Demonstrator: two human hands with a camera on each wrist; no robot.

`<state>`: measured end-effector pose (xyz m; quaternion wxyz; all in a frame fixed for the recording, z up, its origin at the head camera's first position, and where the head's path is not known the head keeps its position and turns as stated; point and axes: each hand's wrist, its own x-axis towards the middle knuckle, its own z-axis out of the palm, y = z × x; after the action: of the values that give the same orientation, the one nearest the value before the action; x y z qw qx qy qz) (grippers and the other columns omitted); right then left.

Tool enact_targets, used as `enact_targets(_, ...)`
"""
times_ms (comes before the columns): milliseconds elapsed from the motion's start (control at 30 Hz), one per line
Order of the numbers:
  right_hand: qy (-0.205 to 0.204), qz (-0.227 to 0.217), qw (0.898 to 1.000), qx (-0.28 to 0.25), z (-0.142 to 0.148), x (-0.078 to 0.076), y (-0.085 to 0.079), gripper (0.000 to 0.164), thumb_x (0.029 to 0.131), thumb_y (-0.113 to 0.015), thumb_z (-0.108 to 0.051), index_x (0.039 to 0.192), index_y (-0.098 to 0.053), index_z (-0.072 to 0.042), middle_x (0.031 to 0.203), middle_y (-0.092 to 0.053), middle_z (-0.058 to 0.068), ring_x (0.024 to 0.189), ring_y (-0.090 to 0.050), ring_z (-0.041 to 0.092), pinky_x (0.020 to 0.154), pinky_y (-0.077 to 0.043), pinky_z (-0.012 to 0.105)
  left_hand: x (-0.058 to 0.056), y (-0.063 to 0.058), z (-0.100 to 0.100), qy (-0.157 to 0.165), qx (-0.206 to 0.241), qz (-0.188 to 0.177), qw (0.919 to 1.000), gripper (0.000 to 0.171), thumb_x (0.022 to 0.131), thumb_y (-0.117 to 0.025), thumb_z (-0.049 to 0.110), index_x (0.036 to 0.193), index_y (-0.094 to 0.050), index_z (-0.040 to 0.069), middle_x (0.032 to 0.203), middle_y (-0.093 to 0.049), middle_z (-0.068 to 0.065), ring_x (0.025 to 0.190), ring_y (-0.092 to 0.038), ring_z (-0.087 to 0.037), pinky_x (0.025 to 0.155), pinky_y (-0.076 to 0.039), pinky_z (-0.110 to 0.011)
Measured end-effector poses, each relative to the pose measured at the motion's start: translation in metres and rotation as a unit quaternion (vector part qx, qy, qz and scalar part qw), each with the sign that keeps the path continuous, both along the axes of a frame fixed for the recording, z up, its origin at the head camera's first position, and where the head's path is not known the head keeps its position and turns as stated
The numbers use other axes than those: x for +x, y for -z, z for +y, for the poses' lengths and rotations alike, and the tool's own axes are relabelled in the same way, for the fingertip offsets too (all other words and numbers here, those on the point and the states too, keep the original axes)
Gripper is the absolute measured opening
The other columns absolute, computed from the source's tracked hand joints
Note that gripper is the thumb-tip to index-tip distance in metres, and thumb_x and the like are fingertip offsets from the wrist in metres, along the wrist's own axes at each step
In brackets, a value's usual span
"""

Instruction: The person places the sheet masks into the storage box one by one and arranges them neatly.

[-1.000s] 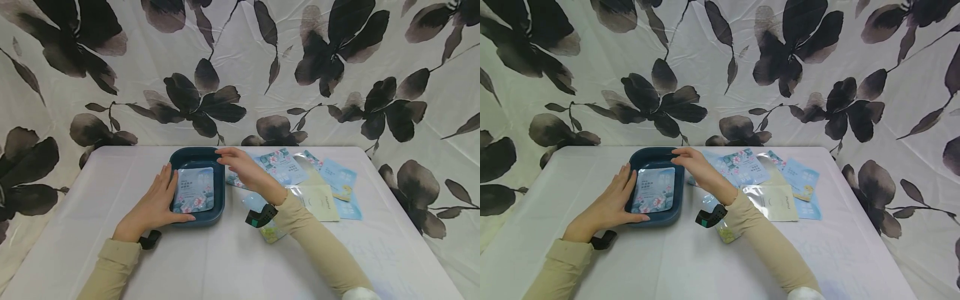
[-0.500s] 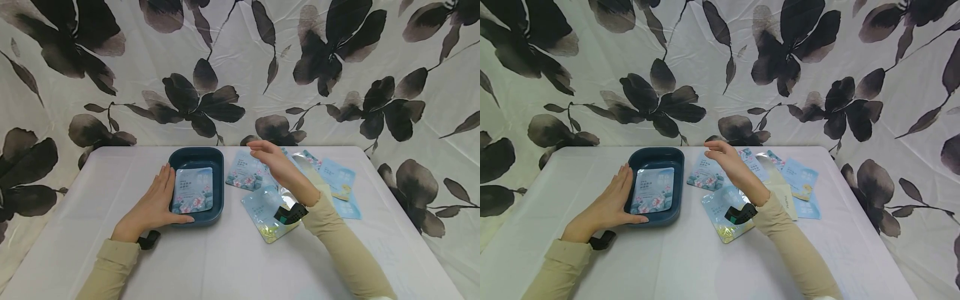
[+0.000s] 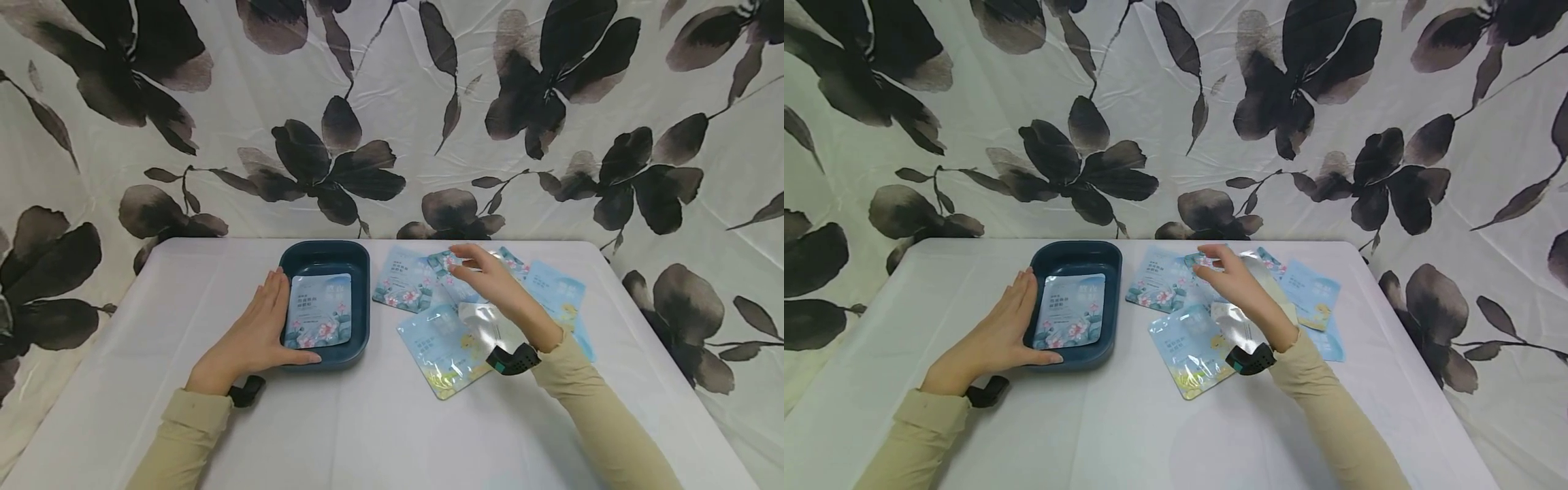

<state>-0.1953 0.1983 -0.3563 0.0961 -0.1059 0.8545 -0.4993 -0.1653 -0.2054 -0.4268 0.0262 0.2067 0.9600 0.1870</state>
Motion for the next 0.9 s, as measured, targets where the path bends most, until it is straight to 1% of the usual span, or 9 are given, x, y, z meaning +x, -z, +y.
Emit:
enact_targets(67, -0.005, -0.005, 0.999, 0.033, 0.003, 0.001, 0.006, 0.054, 0.103, -0.054, -0.025, 0.15, -0.037, -0.004, 0.152, -0.036, 0.02, 0.139, -0.033, 0.042, 0.107, -0.036, 0.059, 0.0, 0.0, 0.0, 0.0, 0.0, -0.001, 1.0, 0.152, 0.061, -0.068, 0.086, 0.154, 0.004, -0.009, 0.163, 0.013, -0.023, 0.15, 0.011, -0.036, 0.121, 0.0, -0.052)
enact_targets(167, -0.021, -0.009, 0.997, 0.074, 0.007, 0.004, 0.016, 0.057, 0.102, -0.055, -0.026, 0.15, -0.036, -0.001, 0.149, -0.037, 0.025, 0.136, -0.034, 0.045, 0.106, -0.037, 0.06, 0.0, 0.001, -0.001, -0.002, -0.003, -0.001, 1.0, 0.152, 0.06, -0.068, 0.086, 0.154, 0.004, -0.009, 0.163, 0.013, -0.022, 0.15, 0.012, -0.035, 0.121, 0.0, -0.052)
enact_targets(300, -0.046, -0.003, 0.993, 0.113, 0.011, 0.007, 0.03, 0.061, 0.1, -0.059, -0.028, 0.147, -0.037, 0.004, 0.143, -0.041, 0.03, 0.128, -0.042, 0.045, 0.102, -0.041, 0.058, 0.0, 0.003, -0.002, -0.004, -0.003, -0.002, 1.0, 0.152, 0.06, -0.068, 0.086, 0.154, 0.004, -0.009, 0.163, 0.014, -0.022, 0.15, 0.013, -0.034, 0.12, 0.0, -0.053)
enact_targets(433, -0.064, -0.001, 0.987, 0.15, 0.009, 0.01, 0.041, 0.073, 0.094, -0.067, -0.033, 0.147, -0.036, 0.007, 0.135, -0.048, 0.031, 0.12, -0.049, 0.045, 0.097, -0.045, 0.055, 0.0, 0.004, -0.002, -0.006, -0.002, -0.003, 1.0, 0.152, 0.06, -0.068, 0.086, 0.154, 0.004, -0.008, 0.163, 0.015, -0.021, 0.15, 0.014, -0.034, 0.12, 0.0, -0.053)
enact_targets(533, -0.062, -0.012, 0.977, 0.203, 0.002, 0.013, 0.047, 0.084, 0.087, -0.075, -0.04, 0.147, -0.036, 0.005, 0.128, -0.052, 0.028, 0.116, -0.051, 0.042, 0.094, -0.047, 0.053, 0.0, 0.004, -0.002, -0.007, -0.004, -0.003, 1.0, 0.152, 0.06, -0.068, 0.086, 0.154, 0.004, -0.008, 0.163, 0.016, -0.02, 0.15, 0.014, -0.034, 0.12, 0.0, -0.053)
enact_targets(667, -0.045, -0.026, 0.957, 0.285, -0.01, 0.017, 0.054, 0.095, 0.077, -0.084, -0.047, 0.147, -0.039, 0.0, 0.128, -0.051, 0.024, 0.116, -0.05, 0.038, 0.094, -0.048, 0.053, 0.0, 0.003, -0.001, -0.006, -0.005, -0.003, 1.0, 0.151, 0.061, -0.069, 0.085, 0.155, 0.004, -0.008, 0.163, 0.015, -0.021, 0.15, 0.013, -0.034, 0.12, -0.001, -0.054)
enact_targets(767, -0.041, -0.011, 0.943, 0.329, -0.018, 0.02, 0.059, 0.103, 0.068, -0.089, -0.049, 0.146, -0.042, -0.002, 0.126, -0.048, 0.025, 0.11, -0.05, 0.038, 0.091, -0.049, 0.052, 0.001, 0.001, 0.0, -0.006, -0.004, -0.002, 1.0, 0.151, 0.061, -0.07, 0.085, 0.154, 0.003, -0.008, 0.163, 0.014, -0.022, 0.15, 0.013, -0.035, 0.12, -0.002, -0.054)
enact_targets(900, -0.04, 0.017, 0.932, 0.359, -0.024, 0.023, 0.066, 0.107, 0.061, -0.093, -0.049, 0.145, -0.044, -0.005, 0.119, -0.046, 0.024, 0.097, -0.051, 0.037, 0.081, -0.052, 0.049, 0.0, 0.0, 0.001, -0.005, -0.007, -0.001, 1.0, 0.15, 0.061, -0.07, 0.084, 0.154, 0.003, -0.008, 0.163, 0.014, -0.022, 0.15, 0.013, -0.035, 0.12, -0.001, -0.054)
